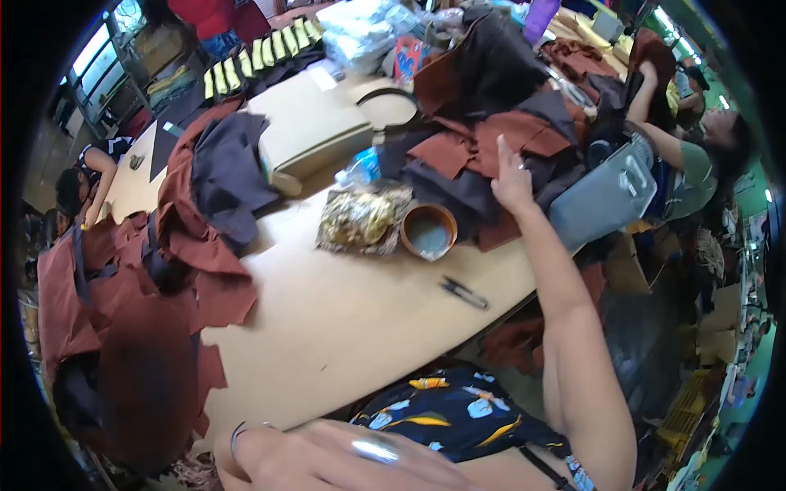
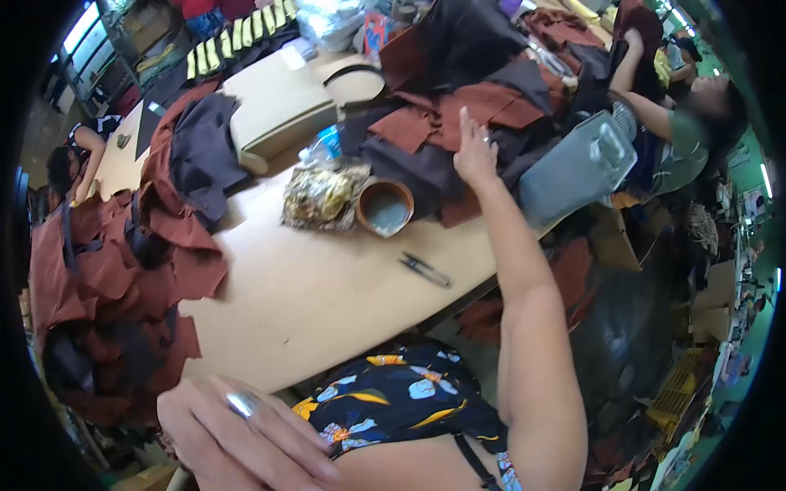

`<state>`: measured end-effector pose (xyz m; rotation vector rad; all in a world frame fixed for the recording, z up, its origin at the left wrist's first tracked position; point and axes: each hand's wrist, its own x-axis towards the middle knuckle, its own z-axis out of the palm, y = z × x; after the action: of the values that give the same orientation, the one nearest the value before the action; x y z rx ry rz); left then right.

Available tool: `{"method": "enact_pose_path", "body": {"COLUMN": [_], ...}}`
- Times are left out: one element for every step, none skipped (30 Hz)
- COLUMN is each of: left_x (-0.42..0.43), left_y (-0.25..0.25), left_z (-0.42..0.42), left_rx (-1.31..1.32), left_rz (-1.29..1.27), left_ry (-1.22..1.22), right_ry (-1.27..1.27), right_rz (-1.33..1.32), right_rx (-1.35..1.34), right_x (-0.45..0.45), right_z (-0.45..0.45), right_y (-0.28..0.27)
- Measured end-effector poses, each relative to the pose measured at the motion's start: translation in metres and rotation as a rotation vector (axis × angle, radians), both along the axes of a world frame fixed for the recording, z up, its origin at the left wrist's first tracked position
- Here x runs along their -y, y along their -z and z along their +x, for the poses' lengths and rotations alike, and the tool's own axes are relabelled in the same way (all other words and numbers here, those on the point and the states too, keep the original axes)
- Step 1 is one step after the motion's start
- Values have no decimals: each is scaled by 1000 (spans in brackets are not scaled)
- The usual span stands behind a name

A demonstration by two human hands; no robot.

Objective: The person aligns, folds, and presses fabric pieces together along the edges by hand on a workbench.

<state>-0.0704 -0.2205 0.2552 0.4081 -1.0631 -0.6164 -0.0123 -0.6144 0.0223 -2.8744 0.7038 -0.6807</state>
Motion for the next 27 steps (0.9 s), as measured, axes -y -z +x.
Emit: {"method": "enact_pose_path", "body": {"left_x": [-7, -11, -19, -23, -17, -9, -2, 5, 13, 24, 38, 54, 70, 87, 102, 119, 137, 153, 167, 179, 191, 203, 213, 219, 220, 222, 224], "left_y": [1, 3, 12, 23, 31, 40, 52, 64, 75, 83, 89, 95, 105, 117, 125, 128, 129, 131, 138, 147, 154, 161, 159, 157, 154, 157, 161], "left_z": [31, 53, 51, 45, 49, 53, 58, 65, 72, 76, 80, 87, 97, 106, 114, 121, 129, 136, 143, 150, 155, 157, 155, 153, 153, 155, 160], "left_rx": [191, 384, 205, 21, 18, 12, 0, -14, -27, -120, -212, -299, -368, -442, -517, -585, -651, -715, -719, -722, -725, -680, -634, -585, -568, -559, -551], "left_rz": [109, 220, 401, 585, 681, 776, 841, 907, 971, 945, 919, 889, 882, 880, 878, 894, 909, 920, 905, 891, 877, 853, 827, 800, 830, 817, 802], "left_ry": [39, 75, 116, 152, 94, 36, 0, -37, -73, -96, -118, -138, -111, -83, -55, -39, -24, -8, 16, 41, 67, -15, -97, -177, -236, -239, -244], "right_ry": [51, 49, 60, 64, 23, -19, -65, 49, -103, -255, -325, -395, -464, -468, -484, -499, -548, -596, -613, -661, -707, -752, -748, -741, -734, -728, -612], "right_rz": [28, 40, 81, 128, 141, 154, 167, 299, 396, 494, 503, 507, 536, 439, 444, 452, 362, 270, 136, 218, 300, 384, 490, 444, 398, 351, 479], "right_rx": [-103, -200, -168, -137, 24, 184, 340, 316, 468, 616, 628, 643, 660, 612, 590, 571, 562, 553, 524, 508, 493, 477, 372, 365, 359, 353, 398], "right_x": [14, 18, 28, 34, 40, 46, 49, 34, 32, 30, 21, 8, -16, -31, -47, -60, -69, -75, -81, -84, -86, -88, -86, -80, -72, -62, -49], "right_z": [4, 7, 12, 18, 25, 33, 38, 41, 45, 47, 47, 45, 37, 28, 20, 13, 7, 1, -4, -11, -18, -24, -31, -35, -37, -38, -33], "right_y": [3, -9, -15, -18, -25, -39, -52, -89, -98, -103, -108, -116, -127, -133, -135, -132, -125, -118, -113, -105, -98, -92, -90, -92, -96, -100, -102]}}
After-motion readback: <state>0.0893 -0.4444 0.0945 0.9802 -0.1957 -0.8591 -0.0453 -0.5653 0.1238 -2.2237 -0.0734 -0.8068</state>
